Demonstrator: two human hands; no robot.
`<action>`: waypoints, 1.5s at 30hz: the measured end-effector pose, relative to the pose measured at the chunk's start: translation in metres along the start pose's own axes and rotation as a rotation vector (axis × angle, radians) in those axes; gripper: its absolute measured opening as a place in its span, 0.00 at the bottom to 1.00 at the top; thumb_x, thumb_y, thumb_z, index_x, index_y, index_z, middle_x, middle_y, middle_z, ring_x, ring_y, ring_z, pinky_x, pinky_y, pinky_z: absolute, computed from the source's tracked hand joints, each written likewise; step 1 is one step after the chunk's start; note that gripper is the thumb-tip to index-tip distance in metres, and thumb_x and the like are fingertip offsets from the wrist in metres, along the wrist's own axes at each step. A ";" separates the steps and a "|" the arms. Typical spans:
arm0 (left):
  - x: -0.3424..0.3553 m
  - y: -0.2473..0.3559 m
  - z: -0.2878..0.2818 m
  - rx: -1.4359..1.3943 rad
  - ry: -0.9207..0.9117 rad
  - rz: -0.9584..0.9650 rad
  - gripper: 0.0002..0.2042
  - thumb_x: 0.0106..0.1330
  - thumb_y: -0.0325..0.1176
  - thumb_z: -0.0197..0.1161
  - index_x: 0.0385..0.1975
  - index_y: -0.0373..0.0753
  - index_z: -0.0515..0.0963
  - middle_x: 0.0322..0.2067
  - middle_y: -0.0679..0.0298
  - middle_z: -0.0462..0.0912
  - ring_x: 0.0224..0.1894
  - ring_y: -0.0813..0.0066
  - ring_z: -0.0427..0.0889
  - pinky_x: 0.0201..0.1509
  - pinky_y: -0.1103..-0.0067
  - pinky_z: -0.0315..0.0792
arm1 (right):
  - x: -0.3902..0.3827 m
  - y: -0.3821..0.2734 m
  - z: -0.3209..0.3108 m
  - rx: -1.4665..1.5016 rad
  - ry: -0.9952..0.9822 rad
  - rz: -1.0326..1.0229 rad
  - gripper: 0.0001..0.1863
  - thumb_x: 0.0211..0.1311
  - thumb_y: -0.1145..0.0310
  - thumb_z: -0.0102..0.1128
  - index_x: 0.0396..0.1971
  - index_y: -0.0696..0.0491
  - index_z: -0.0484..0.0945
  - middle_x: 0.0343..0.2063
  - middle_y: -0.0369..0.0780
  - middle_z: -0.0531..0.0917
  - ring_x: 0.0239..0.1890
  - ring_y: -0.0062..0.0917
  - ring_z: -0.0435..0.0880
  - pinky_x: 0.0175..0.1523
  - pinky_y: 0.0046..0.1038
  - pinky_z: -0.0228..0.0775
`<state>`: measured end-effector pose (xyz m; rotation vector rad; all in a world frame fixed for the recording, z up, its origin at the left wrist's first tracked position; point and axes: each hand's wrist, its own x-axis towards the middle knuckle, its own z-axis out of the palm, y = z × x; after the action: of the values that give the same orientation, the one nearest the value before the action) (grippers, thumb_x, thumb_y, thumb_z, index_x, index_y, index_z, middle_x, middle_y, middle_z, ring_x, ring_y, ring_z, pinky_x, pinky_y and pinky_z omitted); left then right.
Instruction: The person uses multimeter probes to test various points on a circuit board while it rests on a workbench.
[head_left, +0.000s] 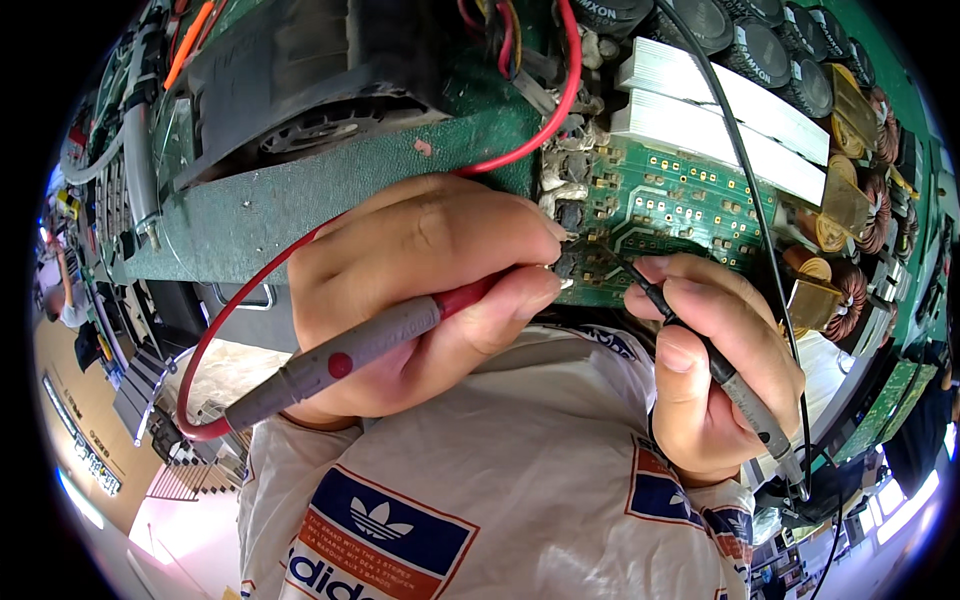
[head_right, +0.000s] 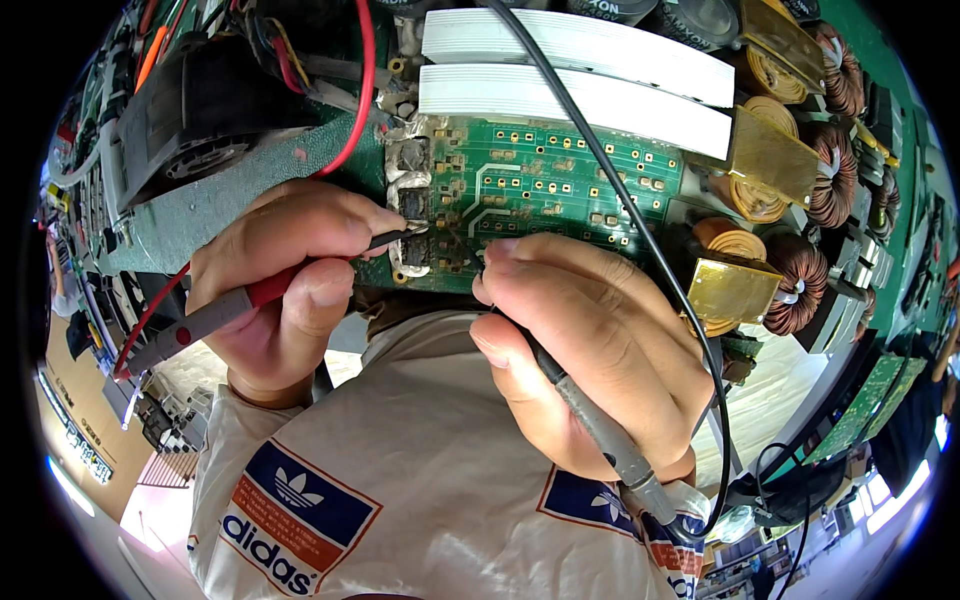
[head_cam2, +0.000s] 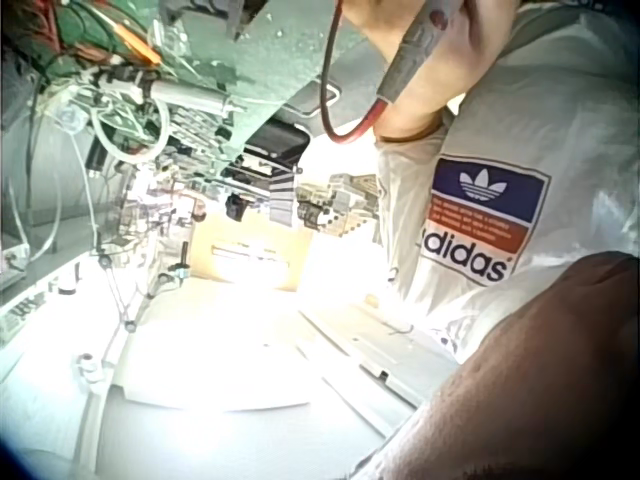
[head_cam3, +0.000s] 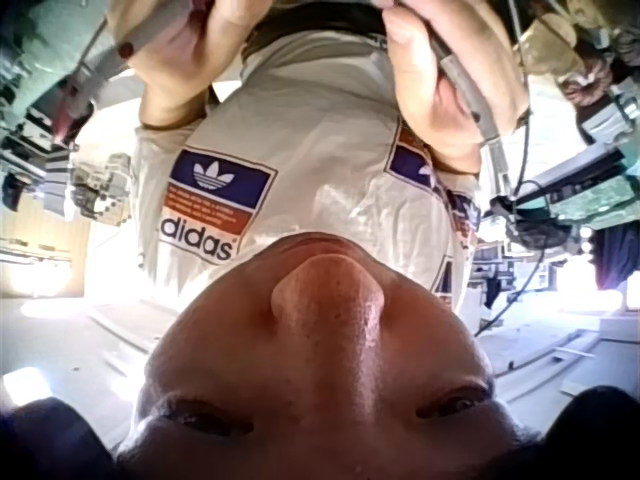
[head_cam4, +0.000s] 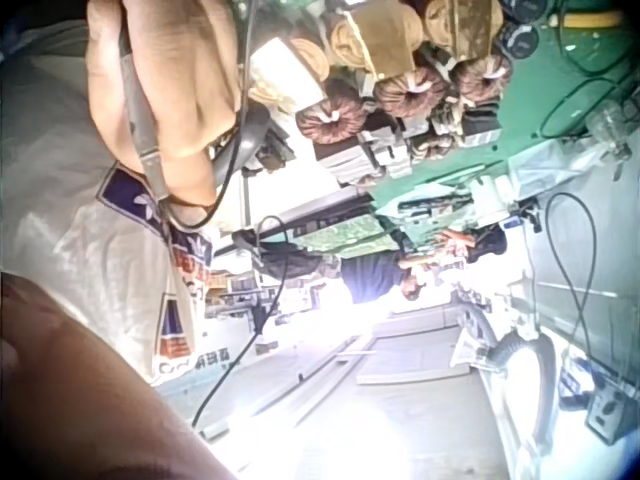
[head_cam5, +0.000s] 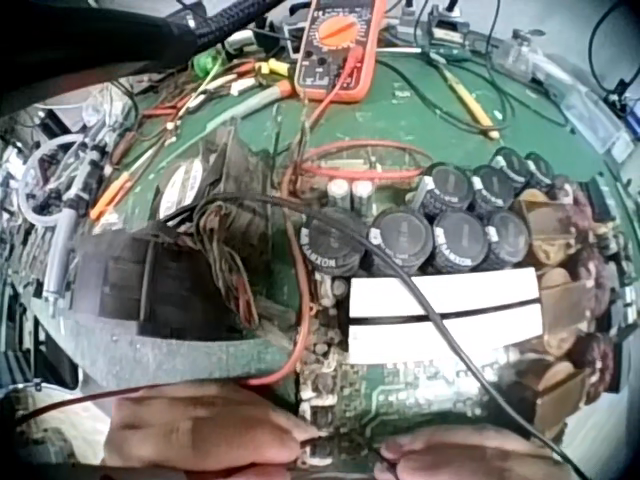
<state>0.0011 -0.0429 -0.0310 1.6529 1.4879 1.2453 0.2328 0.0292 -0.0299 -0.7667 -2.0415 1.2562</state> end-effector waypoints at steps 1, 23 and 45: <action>-0.001 0.000 0.001 -0.003 0.005 0.002 0.16 0.71 0.40 0.67 0.38 0.29 0.81 0.32 0.49 0.87 0.34 0.59 0.87 0.41 0.69 0.80 | 0.000 -0.001 -0.001 -0.005 -0.006 0.002 0.13 0.73 0.70 0.61 0.49 0.65 0.79 0.43 0.57 0.85 0.38 0.36 0.90 0.43 0.32 0.85; 0.000 0.009 0.006 0.092 0.082 0.024 0.05 0.65 0.26 0.69 0.38 0.34 0.83 0.31 0.57 0.86 0.31 0.63 0.85 0.37 0.72 0.77 | 0.009 -0.015 0.013 -0.135 0.218 -0.126 0.10 0.58 0.79 0.72 0.39 0.61 0.83 0.32 0.48 0.87 0.34 0.41 0.88 0.40 0.34 0.81; -0.002 0.008 0.008 0.085 0.093 0.029 0.05 0.65 0.25 0.69 0.38 0.34 0.83 0.30 0.57 0.86 0.30 0.65 0.85 0.35 0.73 0.77 | 0.001 -0.005 0.015 -0.083 0.204 -0.141 0.10 0.58 0.80 0.72 0.39 0.62 0.83 0.34 0.47 0.87 0.36 0.40 0.89 0.42 0.33 0.82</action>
<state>0.0118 -0.0457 -0.0277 1.6973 1.5981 1.3066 0.2204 0.0195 -0.0310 -0.7427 -1.9538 0.9789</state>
